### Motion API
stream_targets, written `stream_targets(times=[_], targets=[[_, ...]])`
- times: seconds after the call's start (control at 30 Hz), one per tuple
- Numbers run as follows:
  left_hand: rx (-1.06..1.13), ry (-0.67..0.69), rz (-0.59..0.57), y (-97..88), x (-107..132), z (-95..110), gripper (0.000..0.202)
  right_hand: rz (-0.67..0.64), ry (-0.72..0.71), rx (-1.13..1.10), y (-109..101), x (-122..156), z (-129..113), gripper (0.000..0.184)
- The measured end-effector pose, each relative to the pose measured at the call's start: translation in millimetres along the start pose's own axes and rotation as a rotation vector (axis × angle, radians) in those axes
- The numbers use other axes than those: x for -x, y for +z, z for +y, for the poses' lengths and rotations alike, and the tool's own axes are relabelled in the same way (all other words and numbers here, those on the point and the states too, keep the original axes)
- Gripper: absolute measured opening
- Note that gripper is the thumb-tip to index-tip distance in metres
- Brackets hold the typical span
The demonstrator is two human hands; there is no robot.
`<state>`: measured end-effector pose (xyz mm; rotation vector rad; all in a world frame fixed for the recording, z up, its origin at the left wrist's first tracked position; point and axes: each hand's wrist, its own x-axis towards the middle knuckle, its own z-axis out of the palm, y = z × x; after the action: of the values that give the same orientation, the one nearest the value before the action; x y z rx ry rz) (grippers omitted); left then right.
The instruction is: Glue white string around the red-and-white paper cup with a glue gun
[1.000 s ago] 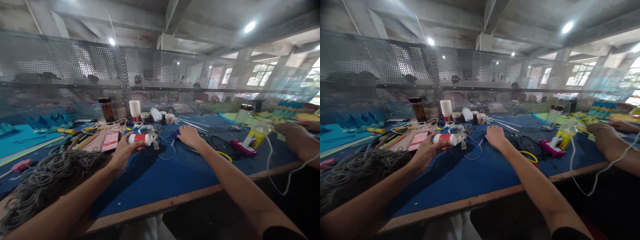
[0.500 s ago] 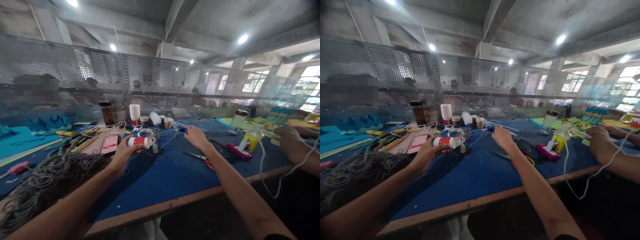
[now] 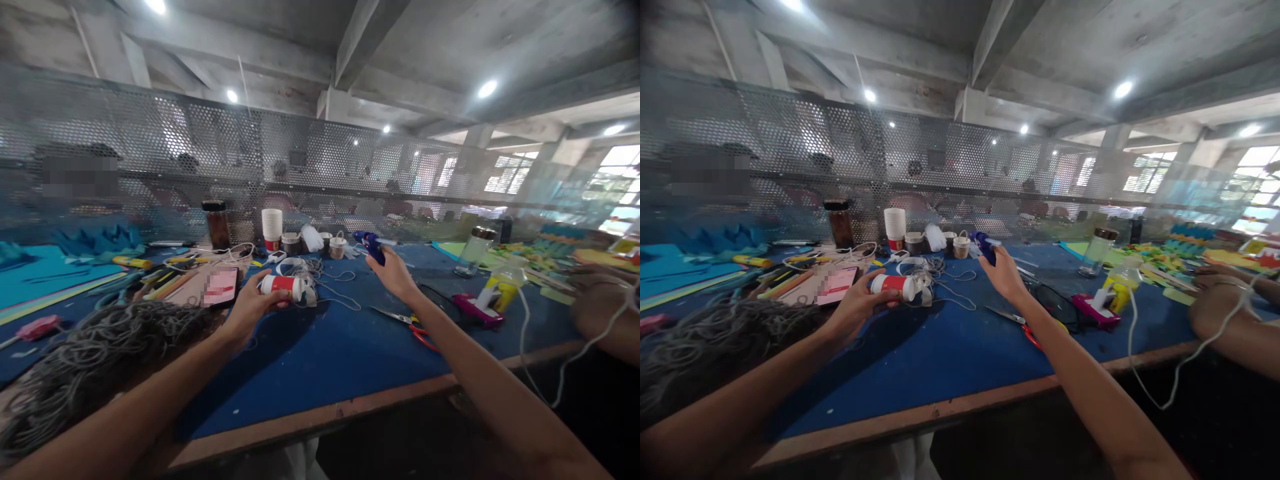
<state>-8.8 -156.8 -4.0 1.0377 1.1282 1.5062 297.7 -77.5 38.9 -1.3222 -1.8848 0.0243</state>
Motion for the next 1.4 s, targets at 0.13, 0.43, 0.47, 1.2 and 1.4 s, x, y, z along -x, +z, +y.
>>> stream_targets(times=[0.13,0.43,0.47,1.2,1.4], targets=[[0.024,0.006,0.061,0.5,-1,1,0.073,-0.115,0.061,-0.505,25,4,-30,0.039],[0.044,-0.023,0.127,-4.4,-4,-3,0.066,-0.303,0.181,-0.843,61,21,-60,0.040],[0.057,-0.030,0.112,-4.8,-4,-3,0.061,-0.304,0.177,-0.821,62,22,-60,0.038],[0.040,0.048,-0.002,-5.6,-8,-8,0.038,-0.260,-0.053,-0.552,76,55,-49,0.030],[0.023,0.074,-0.007,-3.8,-6,-6,0.038,-0.266,-0.063,-0.567,82,59,-46,0.032]])
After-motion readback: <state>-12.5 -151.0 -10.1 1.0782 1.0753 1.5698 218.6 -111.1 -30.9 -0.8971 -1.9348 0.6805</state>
